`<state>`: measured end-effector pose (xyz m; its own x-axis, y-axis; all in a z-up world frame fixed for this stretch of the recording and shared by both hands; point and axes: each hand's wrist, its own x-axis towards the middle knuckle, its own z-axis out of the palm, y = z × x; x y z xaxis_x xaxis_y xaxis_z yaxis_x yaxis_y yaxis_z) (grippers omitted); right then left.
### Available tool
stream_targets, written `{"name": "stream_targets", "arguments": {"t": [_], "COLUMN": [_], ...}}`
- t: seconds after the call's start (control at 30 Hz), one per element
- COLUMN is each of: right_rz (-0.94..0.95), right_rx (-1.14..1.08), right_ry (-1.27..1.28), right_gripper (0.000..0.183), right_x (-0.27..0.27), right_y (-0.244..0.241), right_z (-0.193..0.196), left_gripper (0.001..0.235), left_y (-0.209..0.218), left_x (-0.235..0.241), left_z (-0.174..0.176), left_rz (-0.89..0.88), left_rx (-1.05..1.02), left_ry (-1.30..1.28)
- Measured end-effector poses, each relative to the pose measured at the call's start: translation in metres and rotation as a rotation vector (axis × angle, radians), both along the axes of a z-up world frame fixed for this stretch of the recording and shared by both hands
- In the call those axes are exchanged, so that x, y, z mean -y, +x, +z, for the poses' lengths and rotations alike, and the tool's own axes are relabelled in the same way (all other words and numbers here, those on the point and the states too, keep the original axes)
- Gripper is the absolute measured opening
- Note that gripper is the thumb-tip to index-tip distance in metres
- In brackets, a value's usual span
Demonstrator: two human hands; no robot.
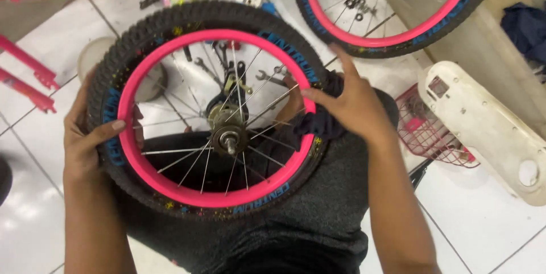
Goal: The person sits on the floor and cleans a bicycle wheel with a dark cloth, wiping the tire, rim, and spokes. They then pick up a blue bicycle fender and wipe it with the cloth, dipping the cloth into a bucket of water to clean the fender thoroughly.
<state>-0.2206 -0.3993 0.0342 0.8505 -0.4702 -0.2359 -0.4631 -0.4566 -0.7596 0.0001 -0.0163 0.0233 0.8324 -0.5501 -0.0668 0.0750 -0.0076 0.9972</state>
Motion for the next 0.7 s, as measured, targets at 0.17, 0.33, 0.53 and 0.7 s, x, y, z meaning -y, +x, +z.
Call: {"name": "stream_targets", "arguments": {"t": [0.17, 0.33, 0.53, 0.7], "right_rz": [0.026, 0.027, -0.041, -0.03], "right_rx": [0.066, 0.309, 0.504, 0.422], "right_ry": [0.012, 0.023, 0.065, -0.169], "right_gripper": [0.049, 0.062, 0.039, 0.036], "right_x": [0.001, 0.005, 0.014, 0.026], "right_y": [0.009, 0.007, 0.023, 0.034], "right_z": [0.013, 0.009, -0.027, -0.057], "left_gripper": [0.104, 0.106, 0.089, 0.079], "left_y": [0.0, -0.002, -0.032, -0.06], "left_x": [-0.004, -0.01, 0.012, 0.025], "left_z": [0.038, 0.07, 0.087, 0.068], "left_rz": [0.015, -0.085, -0.166, -0.144], "left_rx": [0.1, 0.383, 0.608, 0.716], "left_ry": [0.004, 0.022, 0.07, 0.084]}}
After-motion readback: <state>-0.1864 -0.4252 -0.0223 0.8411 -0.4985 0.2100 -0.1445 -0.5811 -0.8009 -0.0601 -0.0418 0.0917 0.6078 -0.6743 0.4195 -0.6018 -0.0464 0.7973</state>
